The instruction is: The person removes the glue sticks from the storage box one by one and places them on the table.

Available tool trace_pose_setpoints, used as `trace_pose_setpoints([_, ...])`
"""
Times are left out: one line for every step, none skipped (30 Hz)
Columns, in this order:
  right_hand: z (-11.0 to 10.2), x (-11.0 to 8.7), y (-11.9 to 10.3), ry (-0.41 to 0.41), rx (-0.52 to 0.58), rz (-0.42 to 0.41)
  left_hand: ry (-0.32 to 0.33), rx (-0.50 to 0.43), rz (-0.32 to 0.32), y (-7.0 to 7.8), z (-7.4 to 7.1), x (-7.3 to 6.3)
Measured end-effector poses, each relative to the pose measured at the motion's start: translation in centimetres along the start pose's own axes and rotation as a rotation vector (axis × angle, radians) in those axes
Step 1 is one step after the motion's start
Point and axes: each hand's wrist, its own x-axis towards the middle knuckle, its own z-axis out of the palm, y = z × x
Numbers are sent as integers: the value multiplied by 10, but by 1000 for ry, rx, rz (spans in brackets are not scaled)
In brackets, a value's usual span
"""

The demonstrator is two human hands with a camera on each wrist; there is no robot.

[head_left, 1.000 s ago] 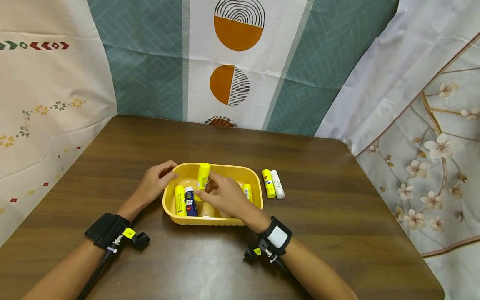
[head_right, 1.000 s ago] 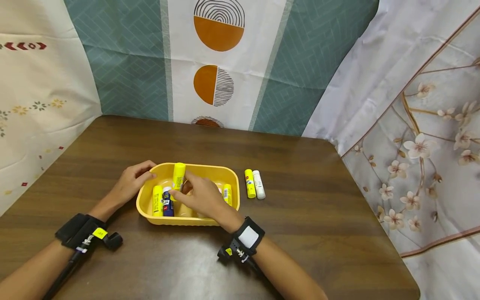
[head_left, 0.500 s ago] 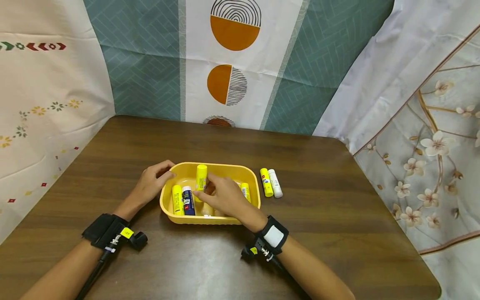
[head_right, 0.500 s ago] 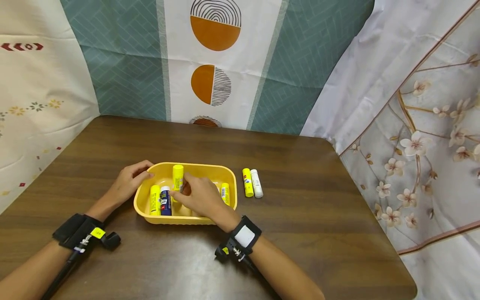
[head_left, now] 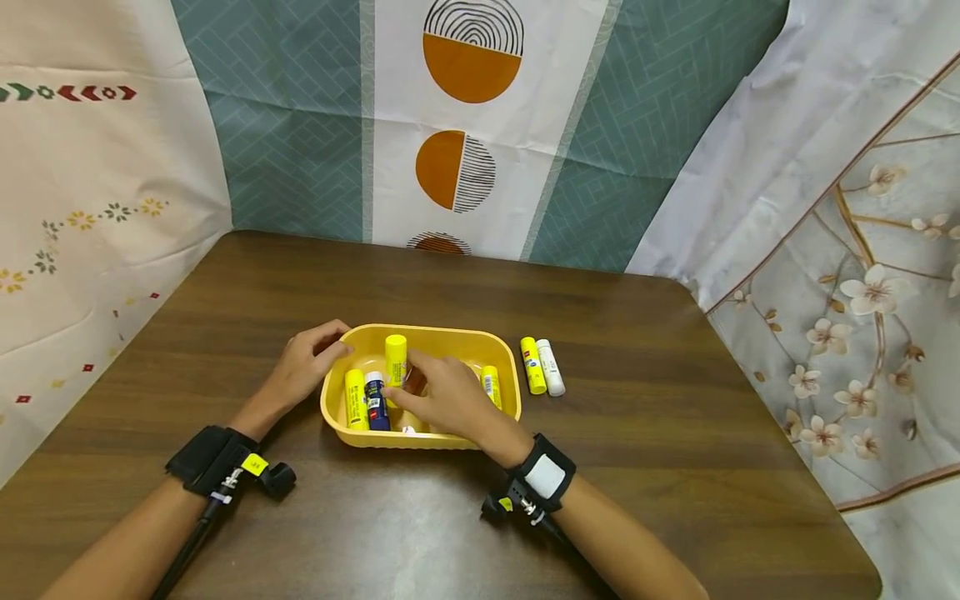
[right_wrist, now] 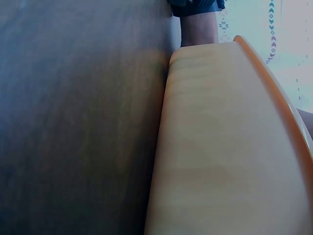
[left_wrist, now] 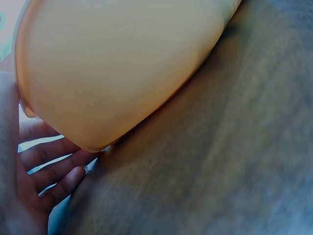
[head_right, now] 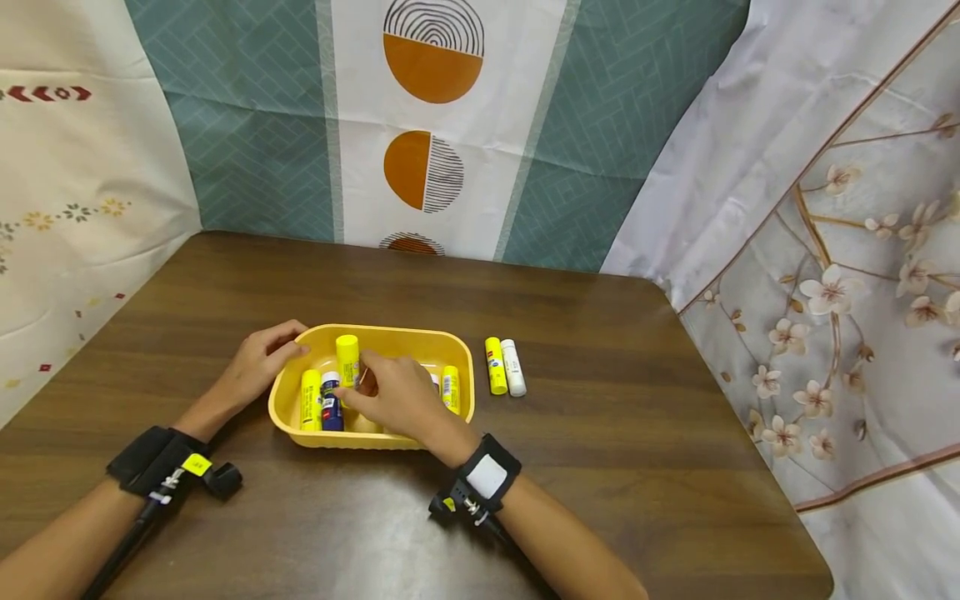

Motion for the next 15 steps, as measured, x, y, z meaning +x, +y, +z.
trace_pose_setpoints([0, 0, 0, 4, -4, -3, 0, -2, 0, 0, 0, 0])
trace_pose_setpoints([-1, 0, 0, 9, -6, -3, 0, -5, 1, 0, 0, 0])
trace_pose_setpoints([-1, 1, 0, 14, -8, -1, 1, -7, 1, 1, -1, 0])
trace_pose_setpoints([-1, 1, 0, 15, -9, 3, 2, -6, 2, 1, -1, 0])
trace_pose_setpoints([-1, 1, 0, 15, -8, 7, 2, -6, 2, 1, -1, 0])
trace_pose_setpoints([-1, 2, 0, 13, -7, 13, 2, -7, 2, 0, -1, 0])
trace_pose_setpoints([-1, 2, 0, 11, -3, 19, 3, -7, 4, 0, -1, 0])
trace_pose_setpoints([-1, 2, 0, 9, 3, 26, 3, -8, 4, 0, -1, 0])
trace_pose_setpoints([-1, 2, 0, 9, 6, 34, 3, -4, 5, 0, -1, 0])
trace_pose_setpoints([0, 2, 0, 8, 11, 42, 3, -2, 6, 1, -1, -1])
trace_pose_setpoints([0, 2, 0, 8, 15, 49, 2, -1, 6, 1, -1, -1])
trace_pose_setpoints([0, 2, 0, 10, 18, 56, 1, 0, 6, 1, -1, -1])
trace_pose_setpoints([0, 2, 1, 13, 18, 62, 2, 3, 6, 1, -1, -1])
trace_pose_setpoints([0, 2, 1, 16, 22, 68, 3, 4, 6, 1, -1, -1])
trace_pose_setpoints([-1, 2, 1, 19, 24, 72, 2, 3, 7, 1, 0, -1])
